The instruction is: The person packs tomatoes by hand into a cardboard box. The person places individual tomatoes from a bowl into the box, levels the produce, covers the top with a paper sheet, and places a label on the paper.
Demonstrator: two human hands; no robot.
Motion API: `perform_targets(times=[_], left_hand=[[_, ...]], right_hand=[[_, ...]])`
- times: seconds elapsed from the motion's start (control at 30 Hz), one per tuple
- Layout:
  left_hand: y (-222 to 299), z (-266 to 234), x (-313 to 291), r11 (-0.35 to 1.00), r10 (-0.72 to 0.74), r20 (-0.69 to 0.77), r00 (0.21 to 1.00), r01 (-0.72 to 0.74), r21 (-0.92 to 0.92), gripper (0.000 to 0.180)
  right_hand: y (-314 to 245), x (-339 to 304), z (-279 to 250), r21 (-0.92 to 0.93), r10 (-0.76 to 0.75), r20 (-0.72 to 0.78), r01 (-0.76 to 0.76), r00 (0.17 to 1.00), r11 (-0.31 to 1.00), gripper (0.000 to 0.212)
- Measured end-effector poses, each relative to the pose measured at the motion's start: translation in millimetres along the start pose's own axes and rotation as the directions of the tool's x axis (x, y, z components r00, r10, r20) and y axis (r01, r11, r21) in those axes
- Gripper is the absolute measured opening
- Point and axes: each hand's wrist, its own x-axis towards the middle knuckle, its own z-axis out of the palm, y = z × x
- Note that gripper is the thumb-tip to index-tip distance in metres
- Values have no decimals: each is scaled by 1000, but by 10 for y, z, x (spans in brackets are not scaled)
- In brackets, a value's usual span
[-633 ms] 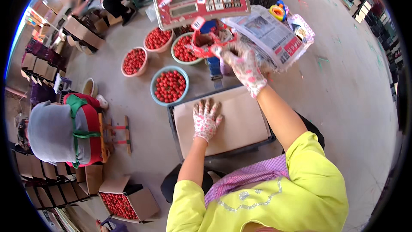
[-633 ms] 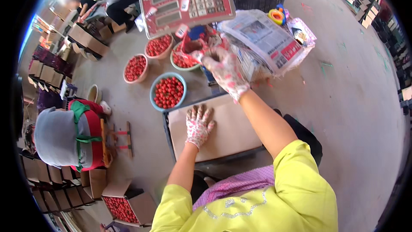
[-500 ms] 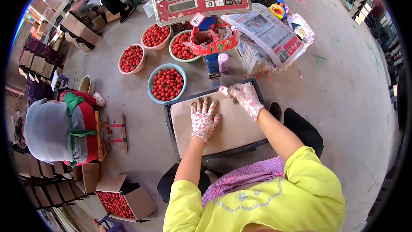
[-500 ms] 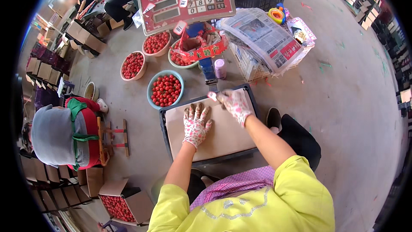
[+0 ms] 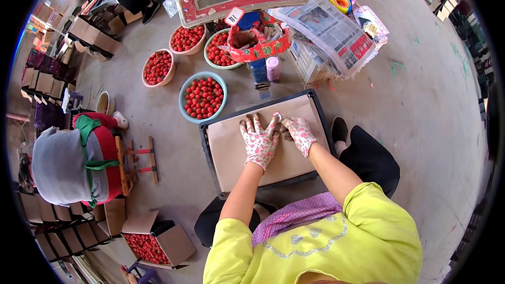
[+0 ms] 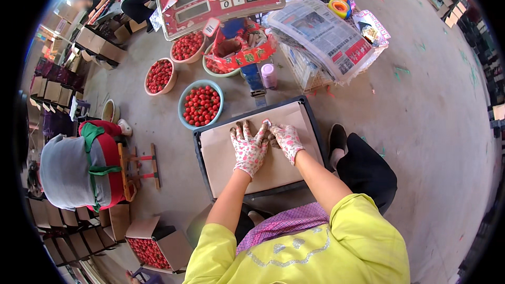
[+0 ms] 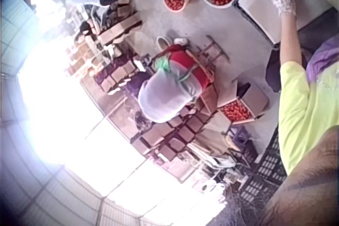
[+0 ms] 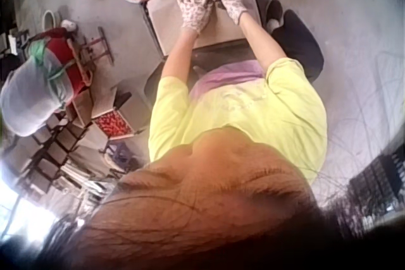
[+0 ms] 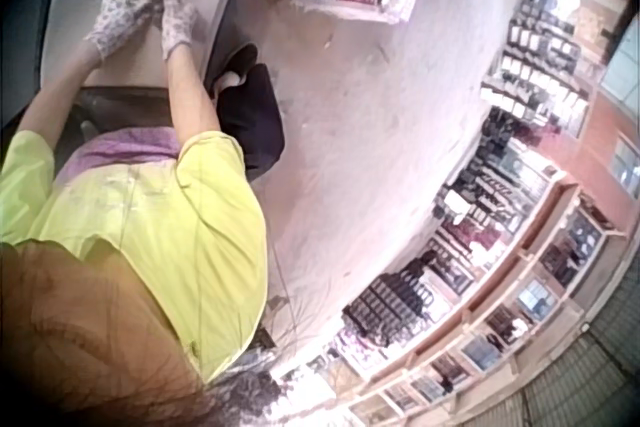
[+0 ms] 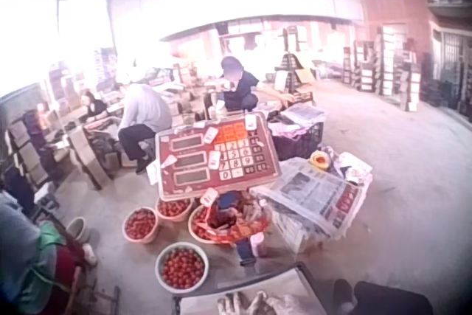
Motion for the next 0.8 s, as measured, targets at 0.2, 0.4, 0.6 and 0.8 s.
perform_targets(times=[0.2, 0.4, 0.6, 0.8], left_hand=[[-24, -37, 8, 999, -18, 56, 998, 15, 47, 56], [33, -277, 174, 998, 6, 263, 965, -24, 66, 60], [21, 3, 96, 999, -19, 66, 998, 16, 44, 65], [-513, 66, -367, 984, -177, -152, 972, 177, -17, 59]], right_hand=[[-51, -159, -207, -136, -72, 6, 72, 997, 988, 23], [75, -296, -263, -723, -442, 153, 405, 884, 560, 40], [-144, -285, -34, -939, -249, 328, 287, 911, -189, 57], [-33, -192, -206, -838, -329, 544, 514, 772, -180, 36]])
